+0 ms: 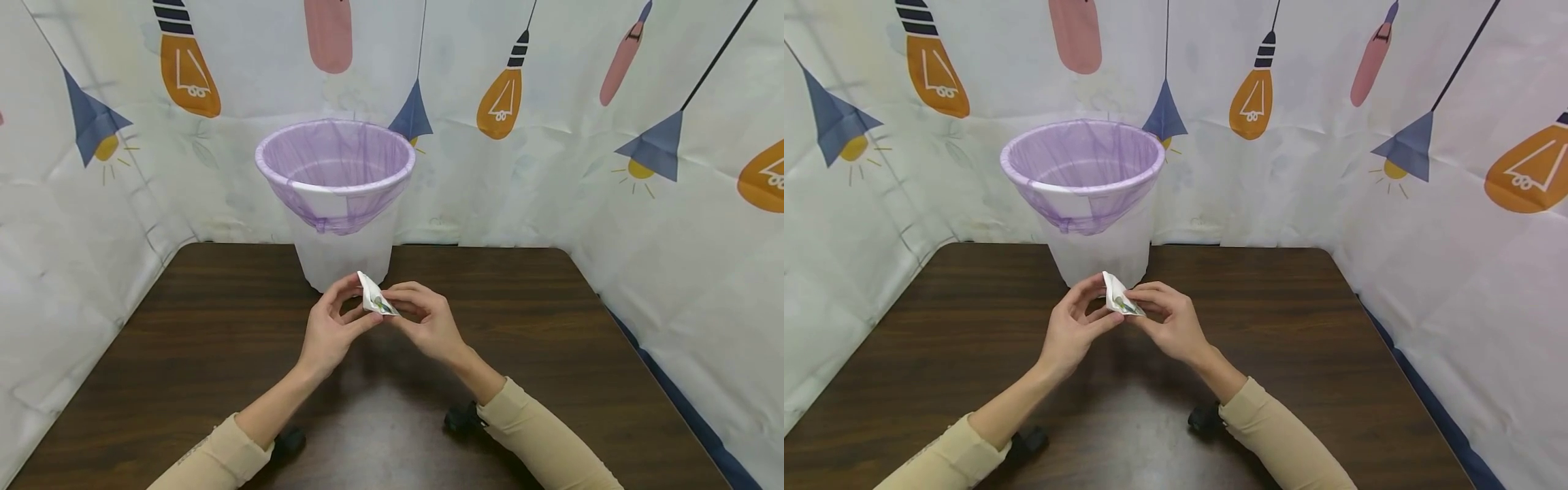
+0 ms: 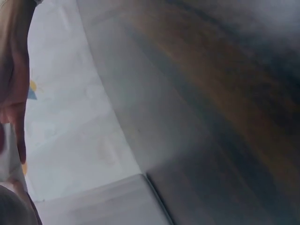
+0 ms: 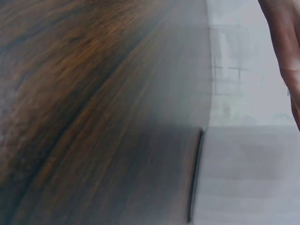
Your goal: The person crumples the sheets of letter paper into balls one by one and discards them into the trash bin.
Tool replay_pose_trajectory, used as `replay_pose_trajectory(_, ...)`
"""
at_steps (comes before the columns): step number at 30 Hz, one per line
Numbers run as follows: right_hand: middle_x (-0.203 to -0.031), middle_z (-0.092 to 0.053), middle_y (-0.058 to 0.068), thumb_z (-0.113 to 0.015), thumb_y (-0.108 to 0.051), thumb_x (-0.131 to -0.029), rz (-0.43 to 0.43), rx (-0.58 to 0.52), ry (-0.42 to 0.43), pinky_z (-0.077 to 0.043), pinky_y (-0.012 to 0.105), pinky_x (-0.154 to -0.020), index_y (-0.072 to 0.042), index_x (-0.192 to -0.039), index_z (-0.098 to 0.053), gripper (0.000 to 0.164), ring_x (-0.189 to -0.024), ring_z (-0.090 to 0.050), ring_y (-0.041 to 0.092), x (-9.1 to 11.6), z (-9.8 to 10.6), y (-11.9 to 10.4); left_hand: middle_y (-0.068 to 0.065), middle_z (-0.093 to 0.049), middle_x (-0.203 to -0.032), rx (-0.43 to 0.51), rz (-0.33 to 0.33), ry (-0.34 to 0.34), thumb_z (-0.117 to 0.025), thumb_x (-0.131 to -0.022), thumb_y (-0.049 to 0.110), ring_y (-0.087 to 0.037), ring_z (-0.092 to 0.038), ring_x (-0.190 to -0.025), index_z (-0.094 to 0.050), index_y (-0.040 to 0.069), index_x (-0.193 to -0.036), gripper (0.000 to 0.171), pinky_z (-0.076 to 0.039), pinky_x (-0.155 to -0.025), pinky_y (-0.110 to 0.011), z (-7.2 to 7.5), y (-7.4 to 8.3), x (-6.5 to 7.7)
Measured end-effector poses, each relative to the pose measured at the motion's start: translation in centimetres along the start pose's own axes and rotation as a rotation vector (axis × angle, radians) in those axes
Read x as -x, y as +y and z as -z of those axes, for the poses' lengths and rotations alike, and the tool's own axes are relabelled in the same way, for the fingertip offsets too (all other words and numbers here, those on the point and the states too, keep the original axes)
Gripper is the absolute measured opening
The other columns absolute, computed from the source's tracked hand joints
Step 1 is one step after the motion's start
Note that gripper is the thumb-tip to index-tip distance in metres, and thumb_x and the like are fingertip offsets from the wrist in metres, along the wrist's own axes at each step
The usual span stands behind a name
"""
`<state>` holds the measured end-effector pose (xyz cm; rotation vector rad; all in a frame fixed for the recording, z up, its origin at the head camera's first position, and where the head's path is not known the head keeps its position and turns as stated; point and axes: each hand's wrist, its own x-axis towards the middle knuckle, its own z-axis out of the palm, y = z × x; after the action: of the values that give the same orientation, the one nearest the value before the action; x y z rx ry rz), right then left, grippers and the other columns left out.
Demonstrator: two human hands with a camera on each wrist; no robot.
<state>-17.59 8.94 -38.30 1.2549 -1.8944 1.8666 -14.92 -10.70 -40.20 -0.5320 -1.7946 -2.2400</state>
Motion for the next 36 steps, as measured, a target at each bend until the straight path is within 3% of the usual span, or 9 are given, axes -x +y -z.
replay_pose_trajectory(7,-0.118,-0.062,0.025,-0.073,0.022,-0.082,0.002,0.037,0.023,-0.056,0.045,-0.090,0.013,-0.118,-0.066,0.037,-0.111,-0.063,0.027,-0.2,-0.2,-0.6,-0.016,-0.049,-0.140,-0.040,-0.049,0.027,-0.080,-0.081,-0.014,-0.030,-0.052,-0.126,-0.049,-0.003,-0.146,0.072,-0.051,-0.099,-0.038,-0.4,0.1,-0.2)
replay_pose_trajectory(14,-0.116,-0.064,0.027,-0.071,0.023,-0.083,0.012,0.054,-0.035,-0.056,0.050,-0.090,0.013,-0.116,-0.066,0.035,-0.110,-0.064,0.029,-0.2,0.0,-0.6,-0.025,-0.051,-0.140,-0.031,-0.021,-0.045,-0.079,-0.082,-0.015,-0.030,-0.058,-0.121,-0.049,-0.003,-0.145,0.070,-0.054,-0.094,-0.038,0.1,0.0,-0.2)
replay_pose_trajectory(20,-0.111,-0.066,0.027,-0.072,0.023,-0.083,0.056,0.125,-0.046,-0.058,0.045,-0.086,0.012,-0.111,-0.068,0.031,-0.104,-0.067,0.038,-0.4,-0.1,-0.6,-0.019,-0.052,-0.138,-0.066,-0.017,-0.070,-0.079,-0.083,-0.013,-0.033,-0.063,-0.114,-0.053,0.000,-0.144,0.067,-0.057,-0.091,-0.038,0.3,0.0,-0.5)
replay_pose_trajectory(27,-0.110,-0.070,0.015,-0.076,0.016,-0.084,0.123,0.169,-0.050,-0.059,0.038,-0.084,0.002,-0.111,-0.074,0.031,-0.102,-0.067,0.028,0.1,0.5,2.8,-0.017,-0.053,-0.138,-0.118,-0.070,-0.095,-0.080,-0.082,-0.014,-0.032,-0.058,-0.120,-0.059,-0.001,-0.139,0.063,-0.055,-0.093,-0.037,0.3,0.1,-0.9)
replay_pose_trajectory(32,-0.106,-0.074,0.010,-0.079,0.013,-0.083,0.179,0.225,-0.063,-0.060,0.032,-0.076,0.000,-0.108,-0.077,0.028,-0.096,-0.067,0.022,-0.3,1.0,2.8,-0.018,-0.056,-0.133,-0.176,-0.129,-0.115,-0.078,-0.084,-0.014,-0.032,-0.058,-0.119,-0.062,-0.001,-0.137,0.057,-0.055,-0.094,-0.035,0.3,-0.1,-1.1)
replay_pose_trajectory(36,-0.101,-0.076,0.010,-0.082,0.016,-0.076,0.185,0.224,-0.061,-0.055,0.029,-0.070,0.001,-0.102,-0.079,0.030,-0.091,-0.068,0.021,-0.8,1.4,2.5,-0.021,-0.056,-0.129,-0.188,-0.161,-0.127,-0.073,-0.087,-0.016,-0.030,-0.058,-0.117,-0.059,-0.006,-0.137,0.053,-0.055,-0.093,-0.031,0.2,-0.4,-1.3)
